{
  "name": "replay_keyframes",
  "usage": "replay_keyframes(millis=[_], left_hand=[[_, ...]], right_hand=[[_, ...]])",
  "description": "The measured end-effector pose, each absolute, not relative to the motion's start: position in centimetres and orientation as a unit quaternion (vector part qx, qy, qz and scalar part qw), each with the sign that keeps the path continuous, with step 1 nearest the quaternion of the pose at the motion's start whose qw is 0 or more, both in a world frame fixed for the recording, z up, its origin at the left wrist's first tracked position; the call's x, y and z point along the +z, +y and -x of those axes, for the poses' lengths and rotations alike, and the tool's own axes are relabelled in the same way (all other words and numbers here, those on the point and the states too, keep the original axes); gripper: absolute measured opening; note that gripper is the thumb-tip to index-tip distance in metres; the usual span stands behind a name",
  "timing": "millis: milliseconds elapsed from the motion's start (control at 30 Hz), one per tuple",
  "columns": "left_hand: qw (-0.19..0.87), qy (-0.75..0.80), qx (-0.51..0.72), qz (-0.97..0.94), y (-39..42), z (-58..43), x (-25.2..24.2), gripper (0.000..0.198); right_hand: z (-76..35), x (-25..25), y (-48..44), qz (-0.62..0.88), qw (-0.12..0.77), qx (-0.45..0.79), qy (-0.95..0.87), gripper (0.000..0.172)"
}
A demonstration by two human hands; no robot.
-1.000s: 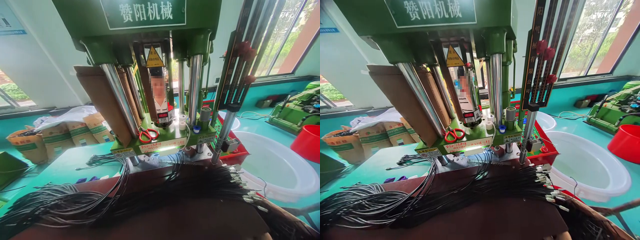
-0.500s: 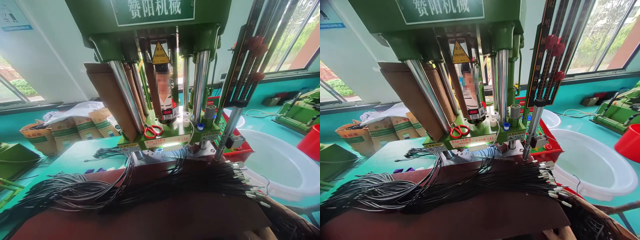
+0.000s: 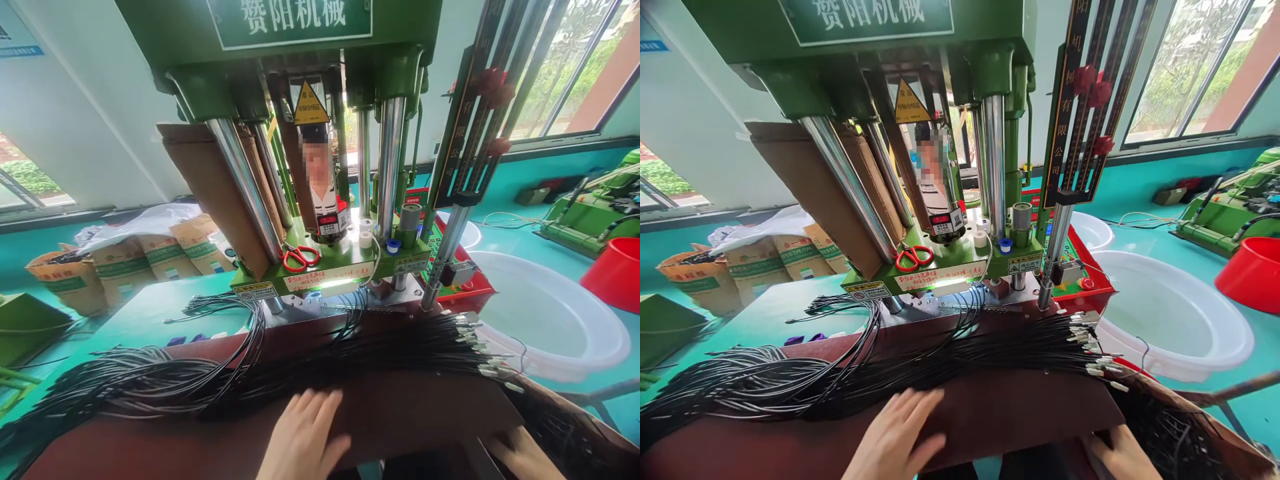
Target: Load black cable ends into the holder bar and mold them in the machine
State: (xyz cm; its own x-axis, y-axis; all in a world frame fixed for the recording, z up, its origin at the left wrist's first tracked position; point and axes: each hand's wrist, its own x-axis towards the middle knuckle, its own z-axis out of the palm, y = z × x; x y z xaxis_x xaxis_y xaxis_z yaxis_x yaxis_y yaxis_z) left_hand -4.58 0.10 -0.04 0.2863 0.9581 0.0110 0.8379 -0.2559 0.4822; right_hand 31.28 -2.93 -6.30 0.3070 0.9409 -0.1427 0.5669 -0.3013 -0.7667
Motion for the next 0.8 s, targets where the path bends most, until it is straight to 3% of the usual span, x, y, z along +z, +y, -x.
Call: replay_keyframes(millis=[67,167,333,400,600,800], left_hand=[[0.149,0.499,0.135,-0.843,3.3,1.0,0.7,0.044],[0.105,0.44,0.085,-0.888,7.0,-3.5,1.3,0.063],[0.09,0.455,-0.002,-0.886,10.4,-6.4,1.5,0.077],[0.12,0.447,-0.021,-0.886,11.6,-6.2,1.7,0.071],[0.227,0.41,0.012,-0.884,14.5,-5.3,2.2,0.028],[0.203,0.398,-0.007,-0.894,13.9,-5.5,2.1,0.029]], right_hand=[[-31.8,-7.0,-2.8,0.758,0.283,0.298,-0.507,0.055],[-32.5,-8.2,-2.8,0.736,0.272,0.316,-0.533,0.051],[-33.2,-8.9,-3.8,0.702,0.265,0.333,-0.571,0.042],[-33.4,-8.9,-4.3,0.691,0.278,0.338,-0.575,0.042],[-33.7,-8.3,-5.3,0.637,0.32,0.416,-0.564,0.055],[-32.8,-6.4,-5.4,0.655,0.339,0.399,-0.545,0.053]])
